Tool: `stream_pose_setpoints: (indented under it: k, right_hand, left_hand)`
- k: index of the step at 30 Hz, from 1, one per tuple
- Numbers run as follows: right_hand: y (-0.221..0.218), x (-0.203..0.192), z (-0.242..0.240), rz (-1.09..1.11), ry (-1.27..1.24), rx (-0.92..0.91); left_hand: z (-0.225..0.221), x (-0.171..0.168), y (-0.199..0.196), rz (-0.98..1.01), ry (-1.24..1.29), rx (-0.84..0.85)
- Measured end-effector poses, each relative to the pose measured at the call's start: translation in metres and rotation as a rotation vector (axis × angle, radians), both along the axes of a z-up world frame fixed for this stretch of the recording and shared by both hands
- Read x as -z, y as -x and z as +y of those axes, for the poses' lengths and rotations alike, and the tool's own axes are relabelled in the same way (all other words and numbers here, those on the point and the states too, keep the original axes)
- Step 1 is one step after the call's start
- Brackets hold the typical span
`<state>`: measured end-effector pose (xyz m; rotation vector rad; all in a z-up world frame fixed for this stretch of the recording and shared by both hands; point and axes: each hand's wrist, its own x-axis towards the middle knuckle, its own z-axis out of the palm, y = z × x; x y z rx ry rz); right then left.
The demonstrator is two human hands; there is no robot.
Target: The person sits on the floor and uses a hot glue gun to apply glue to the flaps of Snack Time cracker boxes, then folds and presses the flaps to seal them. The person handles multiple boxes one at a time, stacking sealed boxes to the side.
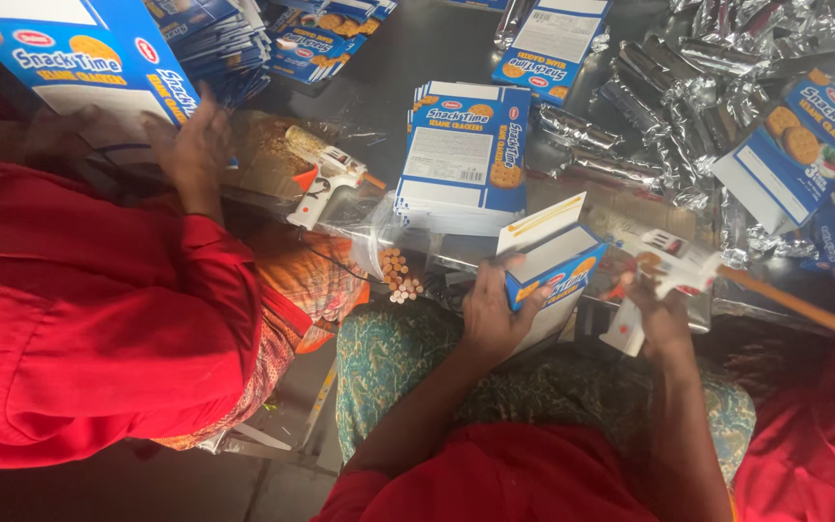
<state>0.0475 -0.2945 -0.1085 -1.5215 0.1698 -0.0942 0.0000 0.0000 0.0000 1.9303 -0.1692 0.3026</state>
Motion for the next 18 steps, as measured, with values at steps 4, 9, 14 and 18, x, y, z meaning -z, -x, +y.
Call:
stream_pose_setpoints:
  k: [4,9,14,18]
  right_hand:
    - [-0.021,-0.003,-0.021,0.215,0.702,0.056]
    - [0.005,-0.074,-0.014,0.386,1.227,0.136]
    - [0.017,-0.121,0.027,-0.12,0.163,-0.129]
    - [0.007,-0.113,0.043,-0.309,0.324,-0.379]
  left_hand:
    - [-0.001,0.031,-0.01,-0.334,0.106,-0.052]
    - [-0.007,0.061,-0.029,-0.275,0.589,-0.041]
    - [0.003,0.052,-0.034,-0.226,0.659,0.319]
    - [0.025,0.009,-0.036,-0.264,0.137,0.386]
